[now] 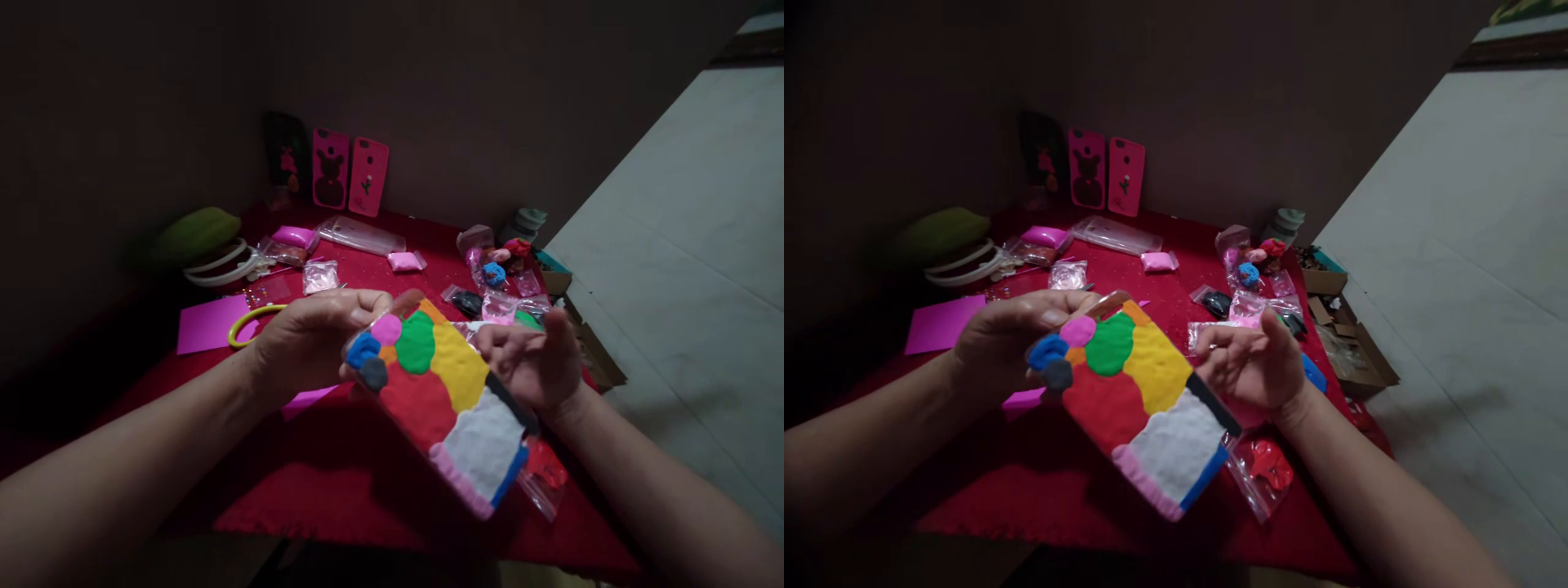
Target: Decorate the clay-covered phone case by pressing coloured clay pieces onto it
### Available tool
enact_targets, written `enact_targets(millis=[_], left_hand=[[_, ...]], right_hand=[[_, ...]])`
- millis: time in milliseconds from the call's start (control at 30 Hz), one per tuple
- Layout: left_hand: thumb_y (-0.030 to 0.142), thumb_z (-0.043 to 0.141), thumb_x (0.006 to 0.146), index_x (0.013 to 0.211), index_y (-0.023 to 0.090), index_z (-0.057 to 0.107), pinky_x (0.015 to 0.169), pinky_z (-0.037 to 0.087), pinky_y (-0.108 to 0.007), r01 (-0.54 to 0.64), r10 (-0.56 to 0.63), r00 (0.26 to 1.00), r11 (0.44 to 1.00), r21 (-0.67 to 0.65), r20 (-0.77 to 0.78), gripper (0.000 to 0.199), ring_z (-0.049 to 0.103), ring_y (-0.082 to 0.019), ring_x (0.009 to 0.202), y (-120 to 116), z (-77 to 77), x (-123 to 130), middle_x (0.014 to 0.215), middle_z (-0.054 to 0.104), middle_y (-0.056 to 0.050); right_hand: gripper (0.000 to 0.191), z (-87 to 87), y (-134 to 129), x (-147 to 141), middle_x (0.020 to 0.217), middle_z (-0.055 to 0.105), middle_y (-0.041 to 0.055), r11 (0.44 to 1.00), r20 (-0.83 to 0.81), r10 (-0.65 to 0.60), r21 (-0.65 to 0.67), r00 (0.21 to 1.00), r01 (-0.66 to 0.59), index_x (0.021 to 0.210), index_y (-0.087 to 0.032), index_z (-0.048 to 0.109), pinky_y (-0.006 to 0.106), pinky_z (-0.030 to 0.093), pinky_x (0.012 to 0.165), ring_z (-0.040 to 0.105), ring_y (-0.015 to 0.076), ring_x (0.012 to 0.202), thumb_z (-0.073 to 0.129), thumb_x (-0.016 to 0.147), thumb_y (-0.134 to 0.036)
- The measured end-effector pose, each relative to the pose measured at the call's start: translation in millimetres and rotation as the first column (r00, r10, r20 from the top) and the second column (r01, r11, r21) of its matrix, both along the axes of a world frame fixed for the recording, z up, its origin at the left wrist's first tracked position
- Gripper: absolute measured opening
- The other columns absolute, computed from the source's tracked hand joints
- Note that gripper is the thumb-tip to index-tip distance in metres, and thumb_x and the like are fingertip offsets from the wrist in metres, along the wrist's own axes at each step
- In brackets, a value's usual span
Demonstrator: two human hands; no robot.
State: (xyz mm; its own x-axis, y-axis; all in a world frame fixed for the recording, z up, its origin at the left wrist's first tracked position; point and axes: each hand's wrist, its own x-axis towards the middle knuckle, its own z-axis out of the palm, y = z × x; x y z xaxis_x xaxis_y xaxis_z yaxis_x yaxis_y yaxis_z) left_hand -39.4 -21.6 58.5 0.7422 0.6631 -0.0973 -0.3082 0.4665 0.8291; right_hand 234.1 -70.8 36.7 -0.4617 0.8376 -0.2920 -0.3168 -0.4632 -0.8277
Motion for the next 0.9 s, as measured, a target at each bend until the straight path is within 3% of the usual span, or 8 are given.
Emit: enact_targets(millis=[67, 133, 267, 433, 533, 633, 733, 900], left_hand=[[0.020, 0.060, 0.067, 0.061, 0.016, 0.059, 0.038, 0.038, -0.020, 0.073, -0.074, 0.997, 0.997, -0.024, -0.019, 0.007, 0.040, -0.008, 0.037, -2, -3.0, 3, 0.045, 0.044, 0.002], [0.021, 0.060, 0.067, 0.063, 0.016, 0.060, 0.036, 0.039, -0.020, 0.157, -0.158, 0.987, 0.986, -0.056, -0.030, 0.007, 0.041, -0.009, 0.035, -3, -6.9, 7, 0.044, 0.045, 0.002], [0.021, 0.057, 0.067, 0.062, 0.015, 0.058, 0.033, 0.038, -0.020, 0.202, -0.209, 0.975, 0.974, -0.101, -0.070, 0.009, 0.039, -0.010, 0.032, -2, -13.3, 12, 0.040, 0.045, 0.001], [0.019, 0.052, 0.073, 0.065, 0.013, 0.059, 0.034, 0.035, -0.018, 0.236, -0.243, 0.967, 0.967, -0.093, -0.071, 0.012, 0.041, -0.009, 0.035, 4, -20.4, 12, 0.044, 0.045, 0.001], [0.017, 0.055, 0.075, 0.068, 0.013, 0.060, 0.037, 0.037, -0.018, 0.166, -0.167, 0.969, 0.986, -0.019, -0.182, 0.010, 0.044, -0.008, 0.039, 9, -23.7, 13, 0.050, 0.049, 0.001], [0.020, 0.058, 0.081, 0.076, 0.013, 0.064, 0.049, 0.044, -0.018, 0.027, -0.002, 0.964, 0.996, 0.090, -0.264, 0.011, 0.052, -0.009, 0.052, 13, -23.6, 14, 0.061, 0.056, -0.001], [0.024, 0.062, 0.082, 0.085, 0.015, 0.068, 0.059, 0.047, -0.019, -0.043, 0.082, 0.957, 0.989, 0.145, -0.278, 0.012, 0.057, -0.010, 0.063, 14, -21.1, 14, 0.071, 0.061, -0.003], [0.028, 0.068, 0.081, 0.092, 0.020, 0.073, 0.060, 0.047, -0.018, -0.064, 0.186, 0.903, 0.950, 0.306, -0.387, 0.015, 0.060, -0.010, 0.068, 13, -18.9, 10, 0.078, 0.069, -0.002]], right_hand=[[0.072, 3.3, 7, -15, 0.084, 0.071, 0.0100, 0.994, -0.006, 0.108, -0.004, 0.994, -0.108, 0.100, -0.014, 0.064, 0.032, 0.049, 0.070, 0.066, 0.0199, 0.071, 0.061, 0.059, -0.073], [0.063, 8.0, 14, -35, 0.087, 0.070, 0.0081, 0.986, -0.002, 0.168, -0.001, 0.986, -0.168, 0.100, -0.015, 0.065, 0.032, 0.049, 0.075, 0.066, 0.0197, 0.078, 0.066, 0.061, -0.065], [0.031, 14.0, 26, -64, 0.074, 0.068, 0.0035, 0.982, 0.030, 0.181, 0.056, 0.983, -0.183, 0.080, -0.011, 0.068, 0.022, 0.047, 0.067, 0.062, 0.0121, 0.067, 0.076, 0.062, -0.035], [0.011, 8.5, 27, -70, 0.064, 0.066, 0.0017, 0.991, 0.033, 0.102, -0.092, 0.994, -0.099, 0.069, -0.010, 0.067, 0.025, 0.049, 0.070, 0.061, 0.0116, 0.060, 0.069, 0.069, -0.021], [0.010, 6.1, 21, -67, 0.068, 0.070, 0.0041, 0.982, 0.042, -0.016, -0.185, 0.999, 0.024, 0.070, -0.010, 0.067, 0.028, 0.051, 0.074, 0.064, 0.0138, 0.063, 0.070, 0.067, -0.018], [0.013, 5.6, 16, -63, 0.071, 0.072, 0.0063, 0.971, 0.045, -0.114, -0.206, 0.992, 0.121, 0.074, -0.009, 0.069, 0.029, 0.052, 0.075, 0.066, 0.0162, 0.066, 0.070, 0.066, -0.018], [0.012, 3.4, 15, -62, 0.072, 0.072, 0.0064, 0.960, 0.017, -0.158, -0.232, 0.987, 0.157, 0.076, -0.008, 0.069, 0.029, 0.053, 0.075, 0.067, 0.0162, 0.068, 0.069, 0.067, -0.016], [0.003, -5.3, 20, -62, 0.067, 0.070, 0.0043, 0.935, -0.098, -0.218, -0.305, 0.971, 0.179, 0.068, -0.010, 0.067, 0.029, 0.054, 0.072, 0.065, 0.0142, 0.062, 0.064, 0.067, -0.010]])
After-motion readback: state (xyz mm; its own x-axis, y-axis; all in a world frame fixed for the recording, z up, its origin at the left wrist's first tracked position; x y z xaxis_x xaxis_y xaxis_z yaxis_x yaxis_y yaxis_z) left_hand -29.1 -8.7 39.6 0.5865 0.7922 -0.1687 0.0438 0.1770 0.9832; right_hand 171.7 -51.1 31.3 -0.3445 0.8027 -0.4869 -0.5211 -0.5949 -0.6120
